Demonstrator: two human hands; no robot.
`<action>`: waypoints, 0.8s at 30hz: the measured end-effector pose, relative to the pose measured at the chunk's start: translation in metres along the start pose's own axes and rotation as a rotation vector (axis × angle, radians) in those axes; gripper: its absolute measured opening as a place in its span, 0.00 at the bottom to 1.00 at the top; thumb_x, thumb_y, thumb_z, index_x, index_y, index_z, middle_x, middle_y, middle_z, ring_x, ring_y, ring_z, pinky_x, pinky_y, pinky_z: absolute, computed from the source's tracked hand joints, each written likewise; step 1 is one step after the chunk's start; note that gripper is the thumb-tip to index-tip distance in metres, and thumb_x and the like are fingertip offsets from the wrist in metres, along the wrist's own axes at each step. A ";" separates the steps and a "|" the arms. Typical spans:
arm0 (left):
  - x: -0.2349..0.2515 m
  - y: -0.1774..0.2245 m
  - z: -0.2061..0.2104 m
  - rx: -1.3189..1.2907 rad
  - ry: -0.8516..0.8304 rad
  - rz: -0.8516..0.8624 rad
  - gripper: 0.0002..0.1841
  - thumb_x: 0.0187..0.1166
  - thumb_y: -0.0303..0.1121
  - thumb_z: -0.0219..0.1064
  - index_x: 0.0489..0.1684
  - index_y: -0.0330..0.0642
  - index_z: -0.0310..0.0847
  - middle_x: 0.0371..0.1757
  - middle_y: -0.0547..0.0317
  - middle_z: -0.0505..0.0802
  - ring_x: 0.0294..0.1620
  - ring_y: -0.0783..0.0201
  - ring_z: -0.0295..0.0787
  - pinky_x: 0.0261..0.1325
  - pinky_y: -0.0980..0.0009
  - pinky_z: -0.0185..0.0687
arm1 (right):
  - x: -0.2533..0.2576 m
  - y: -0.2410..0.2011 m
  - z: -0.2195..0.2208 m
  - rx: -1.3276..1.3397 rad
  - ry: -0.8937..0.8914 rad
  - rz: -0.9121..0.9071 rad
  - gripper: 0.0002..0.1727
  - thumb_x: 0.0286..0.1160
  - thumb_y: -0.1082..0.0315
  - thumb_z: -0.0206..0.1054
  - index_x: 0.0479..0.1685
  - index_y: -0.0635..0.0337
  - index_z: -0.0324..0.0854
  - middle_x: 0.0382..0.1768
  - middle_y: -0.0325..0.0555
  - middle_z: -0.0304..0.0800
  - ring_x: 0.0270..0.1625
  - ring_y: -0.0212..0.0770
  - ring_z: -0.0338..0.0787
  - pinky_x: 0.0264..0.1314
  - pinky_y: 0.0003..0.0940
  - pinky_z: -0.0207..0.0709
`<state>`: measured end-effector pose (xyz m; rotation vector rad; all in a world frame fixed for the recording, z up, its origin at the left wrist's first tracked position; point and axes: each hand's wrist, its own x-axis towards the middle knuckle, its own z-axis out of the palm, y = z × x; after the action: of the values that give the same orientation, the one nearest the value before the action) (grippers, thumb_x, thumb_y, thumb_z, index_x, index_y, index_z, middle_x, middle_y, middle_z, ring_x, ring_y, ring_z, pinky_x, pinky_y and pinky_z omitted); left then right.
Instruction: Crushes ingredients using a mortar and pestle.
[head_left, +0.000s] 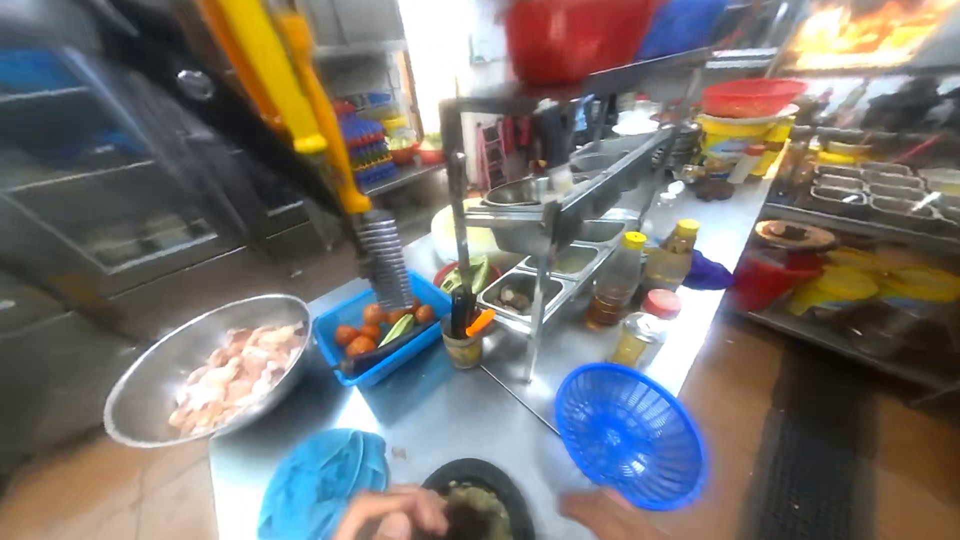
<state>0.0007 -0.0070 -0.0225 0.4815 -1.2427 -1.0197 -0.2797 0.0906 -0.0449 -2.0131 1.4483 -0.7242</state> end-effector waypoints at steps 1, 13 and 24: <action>0.003 0.008 -0.001 -0.025 -0.004 0.031 0.14 0.91 0.42 0.55 0.45 0.48 0.87 0.28 0.57 0.91 0.30 0.58 0.92 0.42 0.58 0.92 | 0.033 -0.009 0.001 -0.071 -0.082 -0.042 0.53 0.49 0.45 0.88 0.82 0.55 0.71 0.79 0.52 0.77 0.77 0.60 0.77 0.75 0.63 0.74; -0.019 0.001 0.020 0.067 0.339 0.021 0.13 0.89 0.44 0.59 0.46 0.51 0.88 0.29 0.57 0.93 0.31 0.59 0.93 0.42 0.59 0.93 | 0.112 0.022 0.051 -0.005 -0.348 -0.126 0.86 0.10 0.35 0.95 0.94 0.53 0.55 0.94 0.51 0.53 0.89 0.61 0.63 0.76 0.70 0.72; -0.022 -0.035 0.077 0.425 0.686 0.028 0.13 0.85 0.45 0.65 0.34 0.48 0.86 0.24 0.61 0.92 0.23 0.63 0.92 0.31 0.64 0.95 | 0.112 0.045 0.056 0.085 -0.230 -0.238 0.84 0.17 0.19 0.83 0.90 0.62 0.60 0.89 0.64 0.60 0.88 0.63 0.64 0.81 0.71 0.66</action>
<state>-0.0833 0.0100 -0.0386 1.0401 -0.8277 -0.4818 -0.2398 -0.0220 -0.1040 -2.1452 1.0433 -0.6144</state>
